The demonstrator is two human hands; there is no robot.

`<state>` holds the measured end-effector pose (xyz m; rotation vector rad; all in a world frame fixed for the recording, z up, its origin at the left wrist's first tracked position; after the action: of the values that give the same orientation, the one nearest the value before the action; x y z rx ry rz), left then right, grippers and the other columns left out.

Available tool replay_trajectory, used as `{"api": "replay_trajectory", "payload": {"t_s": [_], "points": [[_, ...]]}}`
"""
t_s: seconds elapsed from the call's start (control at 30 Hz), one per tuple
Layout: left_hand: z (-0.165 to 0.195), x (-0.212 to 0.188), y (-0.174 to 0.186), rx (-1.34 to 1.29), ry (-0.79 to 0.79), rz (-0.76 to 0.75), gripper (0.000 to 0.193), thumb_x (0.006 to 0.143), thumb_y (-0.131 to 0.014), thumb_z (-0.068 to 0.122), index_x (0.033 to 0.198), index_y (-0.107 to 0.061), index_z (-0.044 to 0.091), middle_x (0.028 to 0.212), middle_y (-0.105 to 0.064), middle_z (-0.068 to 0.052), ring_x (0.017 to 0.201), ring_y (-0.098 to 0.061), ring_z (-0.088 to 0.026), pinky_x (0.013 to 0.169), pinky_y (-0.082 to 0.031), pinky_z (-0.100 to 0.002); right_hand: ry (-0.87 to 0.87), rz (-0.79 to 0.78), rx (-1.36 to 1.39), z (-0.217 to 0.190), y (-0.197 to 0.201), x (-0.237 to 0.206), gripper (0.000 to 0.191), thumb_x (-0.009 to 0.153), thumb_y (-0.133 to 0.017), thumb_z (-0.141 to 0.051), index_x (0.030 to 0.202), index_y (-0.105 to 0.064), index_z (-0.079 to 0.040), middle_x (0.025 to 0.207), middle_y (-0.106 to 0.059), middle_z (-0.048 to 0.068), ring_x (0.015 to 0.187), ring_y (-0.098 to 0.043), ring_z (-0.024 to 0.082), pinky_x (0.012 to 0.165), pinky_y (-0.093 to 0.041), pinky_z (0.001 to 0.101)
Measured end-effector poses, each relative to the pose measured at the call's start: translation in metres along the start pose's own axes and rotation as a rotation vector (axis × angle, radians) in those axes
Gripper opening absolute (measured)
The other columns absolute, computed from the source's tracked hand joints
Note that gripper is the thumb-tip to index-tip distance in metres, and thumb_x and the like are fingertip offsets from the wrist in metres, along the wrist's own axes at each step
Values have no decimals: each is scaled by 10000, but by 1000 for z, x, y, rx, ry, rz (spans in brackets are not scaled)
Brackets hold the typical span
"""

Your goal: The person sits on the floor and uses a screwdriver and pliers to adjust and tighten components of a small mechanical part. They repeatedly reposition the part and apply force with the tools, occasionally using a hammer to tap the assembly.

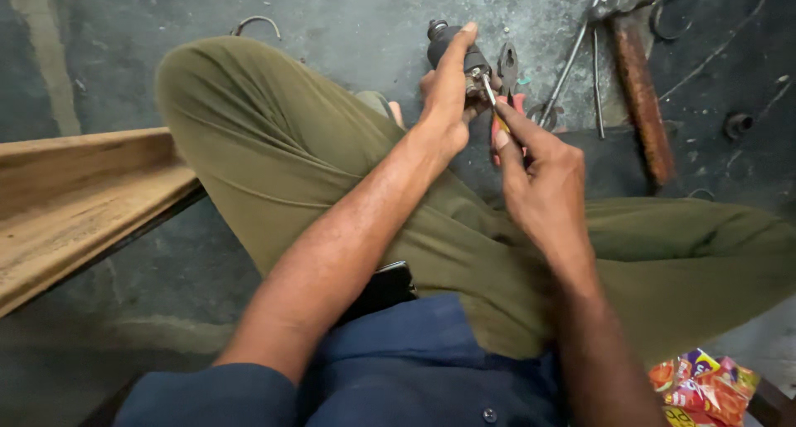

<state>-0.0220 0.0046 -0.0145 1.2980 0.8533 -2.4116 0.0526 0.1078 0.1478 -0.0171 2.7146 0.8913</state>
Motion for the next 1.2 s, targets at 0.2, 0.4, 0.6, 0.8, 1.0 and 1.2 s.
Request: {"api": "replay_trajectory", "payload": {"t_s": [0.2,0.4,0.6,0.8,1.0,1.2], "points": [[-3,0,-1,-35,11,7,487,752,-764,506,848,-643,44,674,-686,-103,540,-674,-226,547,-584,-394,83,24,32,9,-3,11,367,947,-704,-52,1299,-663,44,1055,-754,133,933,-670,82,821,-528,252],[-2,-1,-2,-104,11,36,441,757,-778,447,878,-640,46,683,-659,-61,541,-658,-204,533,-583,-389,47,-40,120,14,-1,4,463,974,-694,-93,1425,-627,-10,979,-728,72,826,-609,41,756,-516,232],[1,-5,-3,-70,4,27,450,783,-767,450,850,-631,26,658,-663,-92,523,-659,-215,517,-577,-378,-26,-1,-3,2,3,-3,445,990,-685,-134,1428,-640,-69,761,-660,19,664,-490,24,591,-447,248],[1,-5,-5,-54,-9,31,433,778,-759,450,826,-612,46,650,-652,-88,521,-666,-210,504,-591,-396,-84,25,-100,2,6,-4,413,951,-702,-154,1357,-698,-79,663,-570,8,543,-351,43,466,-320,276],[0,-4,-4,-40,4,36,438,778,-749,467,826,-618,51,643,-659,-76,527,-674,-202,512,-591,-387,-36,3,-15,8,5,-4,405,975,-685,-153,1367,-676,-51,747,-614,-41,604,-391,8,499,-347,250],[-1,-5,-4,-21,-16,10,453,783,-740,488,819,-627,51,637,-671,-87,508,-664,-197,499,-576,-365,-49,-17,-35,13,6,-3,400,981,-687,-155,1370,-685,-59,749,-592,-29,623,-387,21,517,-346,254]]}}
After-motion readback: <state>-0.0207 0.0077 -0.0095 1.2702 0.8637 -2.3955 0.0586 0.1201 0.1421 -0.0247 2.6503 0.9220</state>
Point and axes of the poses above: each hand's wrist, its own x-axis towards the middle knuckle, its own y-axis out of the back of the hand, z = x × y, the point moved 4 cm from there along x, towards the middle knuckle
